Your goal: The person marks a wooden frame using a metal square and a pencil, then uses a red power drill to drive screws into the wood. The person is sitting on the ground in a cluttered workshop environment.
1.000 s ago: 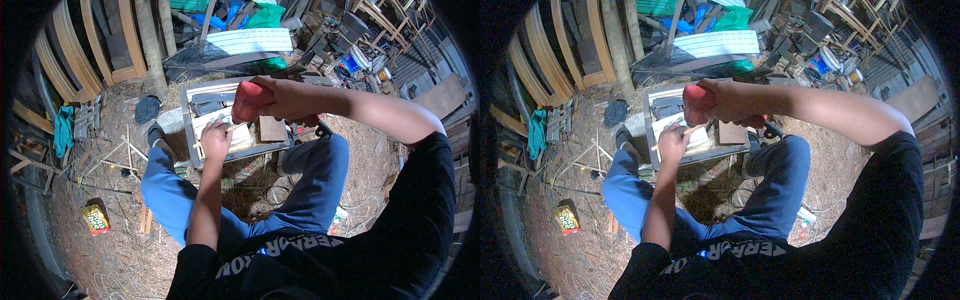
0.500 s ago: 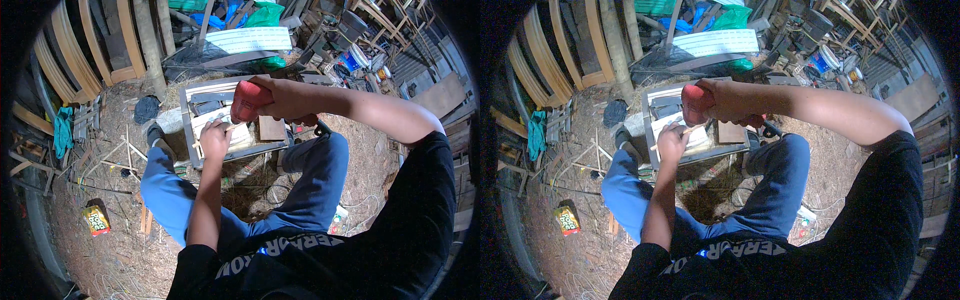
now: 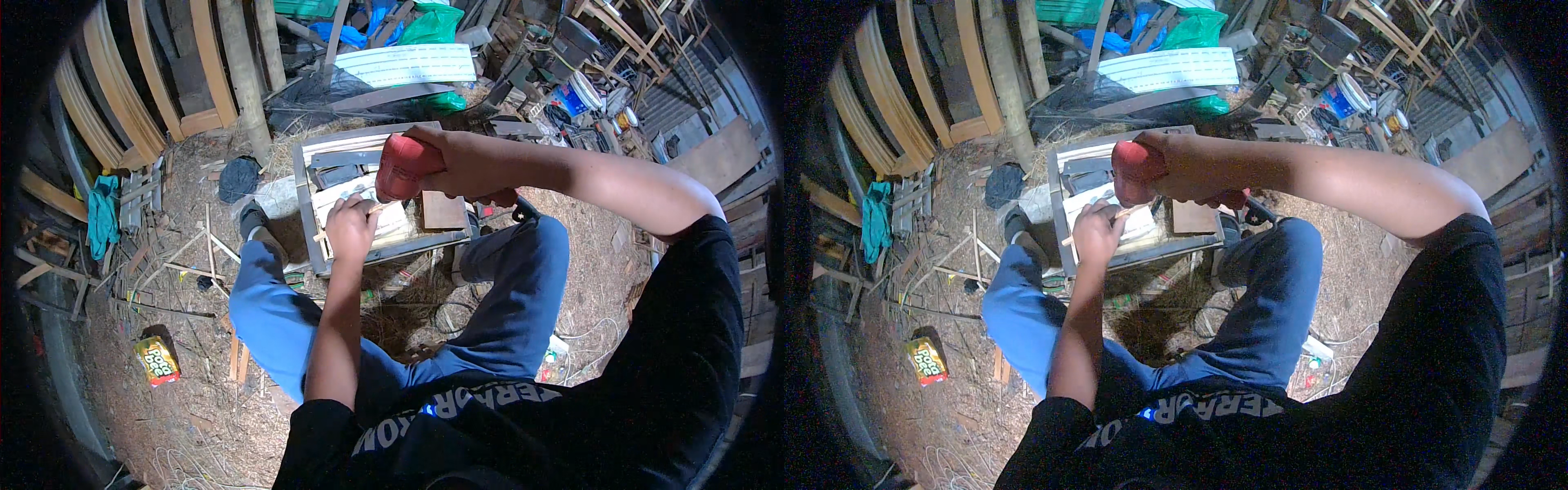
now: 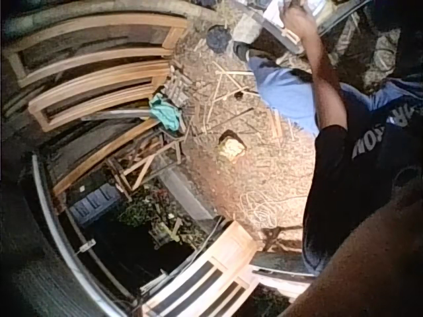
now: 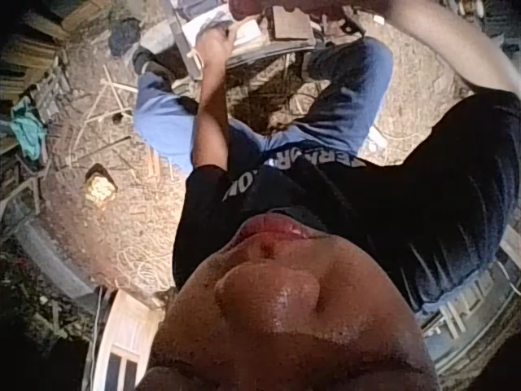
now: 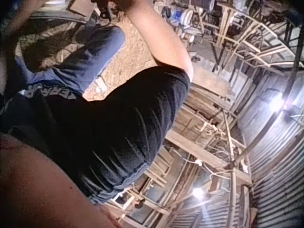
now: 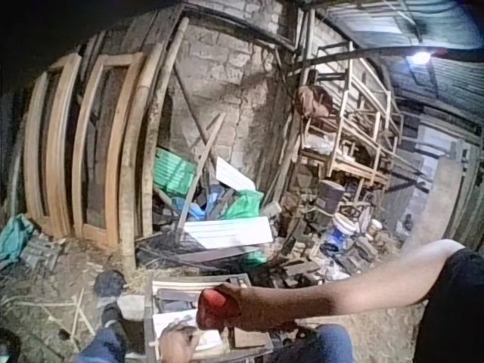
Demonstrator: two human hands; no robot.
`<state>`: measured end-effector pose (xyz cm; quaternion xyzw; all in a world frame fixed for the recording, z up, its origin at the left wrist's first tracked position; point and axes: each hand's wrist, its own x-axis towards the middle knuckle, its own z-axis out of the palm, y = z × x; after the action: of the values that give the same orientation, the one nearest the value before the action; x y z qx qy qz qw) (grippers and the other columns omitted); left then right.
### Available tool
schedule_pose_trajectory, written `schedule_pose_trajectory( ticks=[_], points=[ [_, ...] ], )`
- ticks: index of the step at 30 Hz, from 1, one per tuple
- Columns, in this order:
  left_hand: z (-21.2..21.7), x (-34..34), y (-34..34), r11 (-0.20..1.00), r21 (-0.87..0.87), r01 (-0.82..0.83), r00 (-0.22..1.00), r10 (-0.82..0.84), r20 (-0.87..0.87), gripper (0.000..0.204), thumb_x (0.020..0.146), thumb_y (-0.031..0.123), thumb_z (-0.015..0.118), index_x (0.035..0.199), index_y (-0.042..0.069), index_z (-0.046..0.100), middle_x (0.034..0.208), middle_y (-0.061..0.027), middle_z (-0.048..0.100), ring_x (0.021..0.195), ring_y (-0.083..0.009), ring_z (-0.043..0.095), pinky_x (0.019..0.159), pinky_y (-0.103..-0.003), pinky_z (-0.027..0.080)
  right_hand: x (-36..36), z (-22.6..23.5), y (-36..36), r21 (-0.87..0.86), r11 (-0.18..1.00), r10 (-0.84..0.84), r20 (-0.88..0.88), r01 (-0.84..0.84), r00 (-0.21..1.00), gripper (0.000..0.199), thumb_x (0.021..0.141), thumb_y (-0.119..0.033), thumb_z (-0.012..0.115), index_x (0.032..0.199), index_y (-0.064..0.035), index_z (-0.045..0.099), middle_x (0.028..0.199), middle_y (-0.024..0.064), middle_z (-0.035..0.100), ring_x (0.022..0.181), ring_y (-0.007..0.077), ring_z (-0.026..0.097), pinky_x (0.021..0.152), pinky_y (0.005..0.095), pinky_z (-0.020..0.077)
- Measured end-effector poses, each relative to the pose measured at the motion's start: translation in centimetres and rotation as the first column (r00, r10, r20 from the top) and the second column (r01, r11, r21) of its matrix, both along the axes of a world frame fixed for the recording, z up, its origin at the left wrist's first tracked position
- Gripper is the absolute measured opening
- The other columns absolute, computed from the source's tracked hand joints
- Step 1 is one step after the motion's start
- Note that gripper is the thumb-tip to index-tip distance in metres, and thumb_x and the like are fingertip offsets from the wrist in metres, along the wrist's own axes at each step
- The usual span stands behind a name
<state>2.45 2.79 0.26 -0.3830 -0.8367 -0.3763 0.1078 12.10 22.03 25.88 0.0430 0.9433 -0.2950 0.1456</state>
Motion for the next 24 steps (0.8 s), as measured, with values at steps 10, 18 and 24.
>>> schedule_pose_trajectory(
  ticks=[10,18,24],
  points=[
    [0.0,0.0,-0.1,1.000,-0.007,-0.002,1.000,0.002,0.020,0.020,0.086,0.028,0.082,0.097,0.011,0.084,0.097,-0.0067,0.074,0.092,-0.0329,0.067,0.085,-0.046,0.054,0.1,-1.3,0.6,0.025,0.994,0.109,-0.104,-0.107,0.989,0.050,0.103,-0.020,0.070,0.149,-0.0174,0.051,0.070,0.0058,0.063,0.047,0.0163,0.061,0.038,0.0359,0.0482],
    [0.6,0.2,-0.2,1.000,-0.002,0.002,1.000,-0.002,0.016,0.023,0.085,0.027,0.083,0.097,0.008,0.083,0.098,-0.0098,0.075,0.091,-0.0358,0.068,0.084,-0.047,0.055,0.1,0.6,-0.5,-0.035,0.999,-0.039,0.065,0.042,0.997,0.050,0.103,-0.017,0.068,0.150,-0.0201,0.051,0.070,0.0044,0.064,0.048,0.0155,0.061,0.039,0.0347,0.0478],
    [0.6,0.2,-0.1,1.000,0.006,-0.001,1.000,0.001,0.017,0.025,0.083,0.027,0.085,0.098,0.007,0.083,0.099,-0.0129,0.077,0.092,-0.0384,0.069,0.085,-0.048,0.056,0.0,0.3,-0.4,-0.014,1.000,-0.025,0.022,0.025,0.999,0.052,0.101,-0.017,0.069,0.150,-0.0203,0.052,0.069,0.0040,0.065,0.050,0.0154,0.063,0.041,0.0347,0.0501]
  ],
)
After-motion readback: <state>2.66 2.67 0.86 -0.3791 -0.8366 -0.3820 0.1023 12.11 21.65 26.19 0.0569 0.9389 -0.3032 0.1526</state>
